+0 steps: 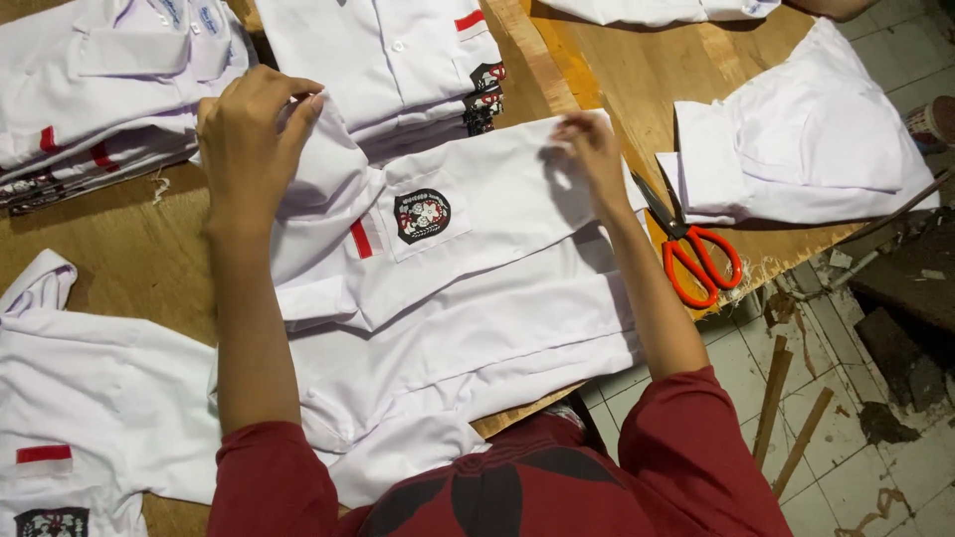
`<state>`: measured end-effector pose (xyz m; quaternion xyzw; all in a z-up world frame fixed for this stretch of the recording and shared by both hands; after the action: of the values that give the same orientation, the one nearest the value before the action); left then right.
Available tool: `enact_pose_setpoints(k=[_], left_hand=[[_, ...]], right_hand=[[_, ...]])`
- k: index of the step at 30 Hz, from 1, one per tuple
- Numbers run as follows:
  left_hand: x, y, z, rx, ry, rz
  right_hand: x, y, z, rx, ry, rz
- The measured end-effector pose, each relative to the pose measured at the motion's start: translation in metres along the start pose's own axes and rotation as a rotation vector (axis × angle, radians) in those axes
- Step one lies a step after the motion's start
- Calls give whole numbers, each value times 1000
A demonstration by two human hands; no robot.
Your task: Trimming loose threads, buttoning, and folding a white school shirt on a wooden work surface.
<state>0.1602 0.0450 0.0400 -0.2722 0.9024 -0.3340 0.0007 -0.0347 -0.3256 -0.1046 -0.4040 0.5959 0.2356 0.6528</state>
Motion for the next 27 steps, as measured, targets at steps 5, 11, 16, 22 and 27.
enact_pose_setpoints(k=[5,11,16,22,27], left_hand=[[-2,0,12,22,-57,28],[-8,2,7,120,-164,52],[2,1,4,200,-268,84],[77,-2,-75,198,46,193],[122,17,-112,-209,292,253]], right_hand=[[-41,36,73,-375,-187,629],[-3,-9,-6,178,-59,107],[-30,33,83,-477,-342,609],[7,-13,-25,354,86,167],[-57,42,-9,-149,470,-138]])
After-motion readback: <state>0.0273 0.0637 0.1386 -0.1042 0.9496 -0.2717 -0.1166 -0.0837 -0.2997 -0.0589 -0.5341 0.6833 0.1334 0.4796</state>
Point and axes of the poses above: each hand's wrist, its own y-axis away from the middle knuckle, its own z-axis out of the palm, x = y × z, the point moved 7 cm from there along -y, towards the middle knuckle, and after that the axes turned 3 degrees about -y, right-handed, at the moved point
